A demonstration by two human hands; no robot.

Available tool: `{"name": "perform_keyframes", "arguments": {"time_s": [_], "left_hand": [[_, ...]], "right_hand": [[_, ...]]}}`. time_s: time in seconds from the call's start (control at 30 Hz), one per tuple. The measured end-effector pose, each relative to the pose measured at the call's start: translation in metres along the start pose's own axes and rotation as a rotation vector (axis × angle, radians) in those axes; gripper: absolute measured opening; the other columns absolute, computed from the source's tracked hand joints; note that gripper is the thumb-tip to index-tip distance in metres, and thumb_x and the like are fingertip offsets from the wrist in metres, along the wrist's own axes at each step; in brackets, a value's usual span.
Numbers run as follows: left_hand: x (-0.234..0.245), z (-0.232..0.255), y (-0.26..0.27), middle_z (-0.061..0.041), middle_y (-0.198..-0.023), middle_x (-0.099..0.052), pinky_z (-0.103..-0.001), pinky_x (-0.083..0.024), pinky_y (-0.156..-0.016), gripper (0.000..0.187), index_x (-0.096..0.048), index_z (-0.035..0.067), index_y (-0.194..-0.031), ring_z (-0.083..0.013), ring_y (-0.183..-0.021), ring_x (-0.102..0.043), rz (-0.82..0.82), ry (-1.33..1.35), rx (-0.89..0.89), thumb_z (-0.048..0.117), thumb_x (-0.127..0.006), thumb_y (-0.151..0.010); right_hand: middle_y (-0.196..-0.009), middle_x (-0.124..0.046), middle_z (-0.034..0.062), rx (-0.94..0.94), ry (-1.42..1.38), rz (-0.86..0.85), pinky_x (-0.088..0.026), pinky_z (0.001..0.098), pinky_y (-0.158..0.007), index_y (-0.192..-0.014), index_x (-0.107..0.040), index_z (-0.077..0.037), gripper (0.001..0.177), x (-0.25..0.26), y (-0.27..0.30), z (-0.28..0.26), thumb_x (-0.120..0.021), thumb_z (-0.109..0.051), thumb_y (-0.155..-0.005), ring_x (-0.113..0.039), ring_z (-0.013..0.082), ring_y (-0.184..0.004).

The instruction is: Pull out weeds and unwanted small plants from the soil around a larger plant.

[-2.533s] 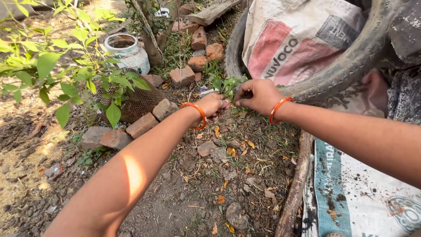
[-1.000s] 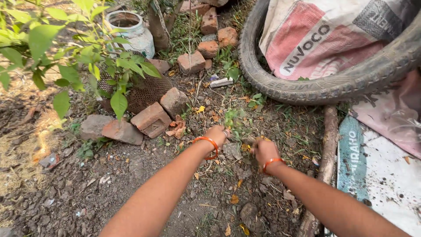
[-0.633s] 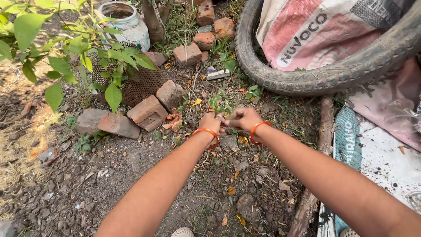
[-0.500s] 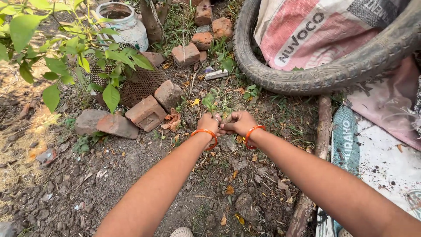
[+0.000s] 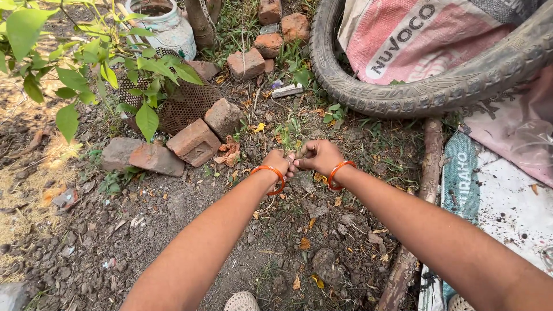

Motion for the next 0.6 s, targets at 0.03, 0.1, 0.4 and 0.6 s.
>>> {"name": "perform_keyframes", "arguments": {"time_s": [0.03,0.1,0.4,0.6], "left_hand": [[0.001,0.0,0.002,0.0,-0.072,-0.064,-0.028,-0.044,-0.049,0.022,-0.064,0.008,-0.097,-0.0106,-0.055,-0.058,0.001,0.001,0.003,0.026,-0.055,-0.105],[0.0,0.0,0.007,0.002,-0.069,-0.059,-0.027,-0.045,-0.05,0.025,-0.065,0.008,-0.093,-0.0091,-0.054,-0.055,-0.029,-0.047,-0.003,0.028,-0.055,-0.105],[0.022,0.034,0.011,-0.024,-0.109,-0.071,-0.048,-0.054,-0.096,0.037,-0.072,0.004,-0.111,-0.0396,-0.105,-0.07,0.06,-0.973,-0.199,0.036,-0.063,-0.095],[0.034,0.024,-0.015,-0.024,-0.105,-0.073,-0.049,-0.052,-0.095,0.042,-0.075,0.003,-0.105,-0.0411,-0.101,-0.069,0.122,-0.873,-0.207,0.042,-0.059,-0.1]], "right_hand": [[-0.075,-0.073,0.0046,-0.001,-0.001,-0.003,-0.054,0.027,-0.062,-0.081,-0.07,-0.002,0.018,-0.002,0.0,-0.001,-0.086,-0.011,-0.082,-0.065,0.0093,-0.068],[-0.086,-0.077,0.0051,0.073,0.023,-0.021,-0.061,0.0259,-0.07,-0.098,-0.07,-0.002,0.023,-0.004,-0.001,-0.004,-0.083,-0.003,-0.08,-0.071,0.0099,-0.076],[-0.093,-0.076,0.0106,-0.406,-0.564,0.006,-0.066,0.0359,-0.075,-0.122,-0.054,-0.007,0.038,-0.008,-0.004,-0.014,-0.056,0.009,-0.087,-0.078,0.0227,-0.081],[-0.088,-0.075,0.0121,-0.121,0.468,0.35,-0.058,0.0375,-0.079,-0.097,-0.076,-0.008,0.012,0.016,-0.023,0.068,-0.072,-0.006,-0.086,-0.073,0.0244,-0.08]]}}
Point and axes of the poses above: each hand's wrist, its own y-axis away from the middle knuckle, its own x-axis out of the back of the hand, z = x × y, the point moved 4 cm from there along -y, towards the middle knuckle
